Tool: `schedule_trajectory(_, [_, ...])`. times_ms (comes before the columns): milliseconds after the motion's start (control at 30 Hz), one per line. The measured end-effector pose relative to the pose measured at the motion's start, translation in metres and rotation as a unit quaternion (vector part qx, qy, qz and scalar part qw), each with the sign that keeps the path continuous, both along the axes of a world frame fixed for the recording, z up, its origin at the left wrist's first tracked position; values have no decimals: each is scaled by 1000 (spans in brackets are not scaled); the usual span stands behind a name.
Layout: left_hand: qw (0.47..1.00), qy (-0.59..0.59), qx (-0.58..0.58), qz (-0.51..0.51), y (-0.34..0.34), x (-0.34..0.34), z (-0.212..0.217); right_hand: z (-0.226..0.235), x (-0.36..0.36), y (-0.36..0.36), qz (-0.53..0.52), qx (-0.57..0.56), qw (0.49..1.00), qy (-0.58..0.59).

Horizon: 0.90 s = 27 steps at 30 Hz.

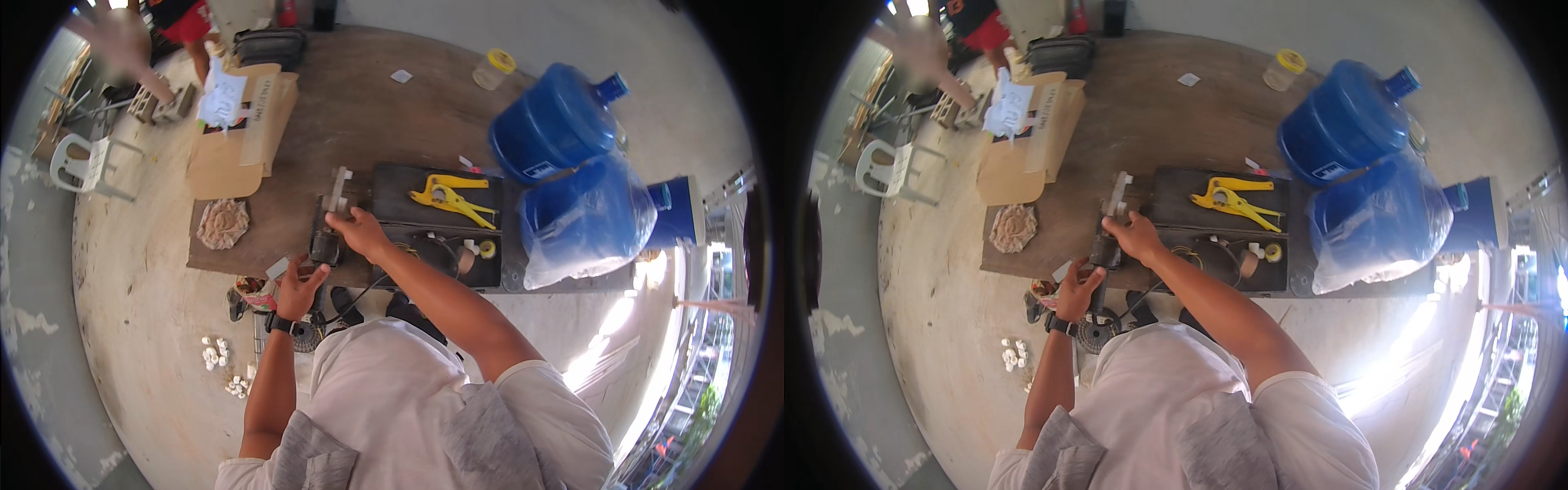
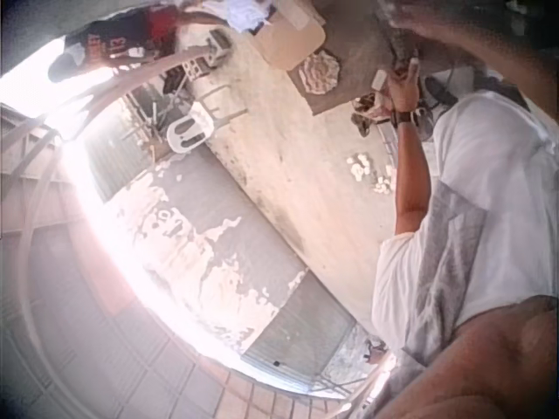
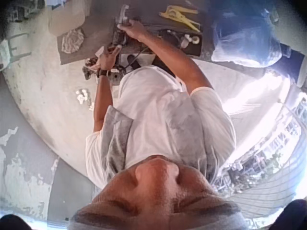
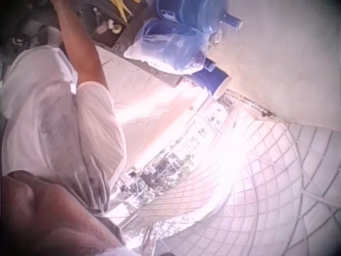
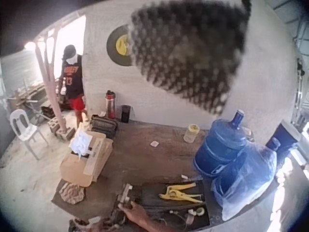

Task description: The person walks through a construction area carrying a coiled cable, then places it on the floor. They open a toolbox, select a pipe cutter, and cut a small white plastic fitting. They then pick up a power tool and connect it to an extension cord.

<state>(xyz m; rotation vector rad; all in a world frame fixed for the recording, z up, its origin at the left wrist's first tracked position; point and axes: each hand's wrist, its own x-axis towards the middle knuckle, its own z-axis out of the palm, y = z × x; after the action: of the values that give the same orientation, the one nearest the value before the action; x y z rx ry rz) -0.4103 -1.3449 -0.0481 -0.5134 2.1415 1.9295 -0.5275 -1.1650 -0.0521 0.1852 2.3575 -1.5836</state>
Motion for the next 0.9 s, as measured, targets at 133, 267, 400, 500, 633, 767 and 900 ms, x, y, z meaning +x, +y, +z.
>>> schedule_trajectory(133, [995, -63, 48, -52, 16, -1, 10, 54, 19, 93, 204, 129, 962, 131])
schedule_trajectory(267, [923, 82, -375, -35, 27, 5, 23, 74, 47, 169, 119, 383, 910, 110])
schedule_trajectory(400, [854, 314, -412, -49, 41, 10, 48, 66, 62, 194, 182, 418, 890, -13])
schedule_trajectory(500, [880, 326, -331, -97, 66, 19, 56, 77, 67, 190, 211, 335, 917, 42])
schedule_trajectory(633, [976, 151, -125, -91, 114, 46, 49, 127, 84, 185, 247, 134, 953, 112])
schedule_trajectory(767, [963, -22, 263, 51, 161, 86, 54, 160, 118, 183, 310, -29, 944, 109])
schedule_trajectory(900, [865, -18, 480, 141, 182, 137, 72, 140, 160, 177, 441, -101, 888, 84])
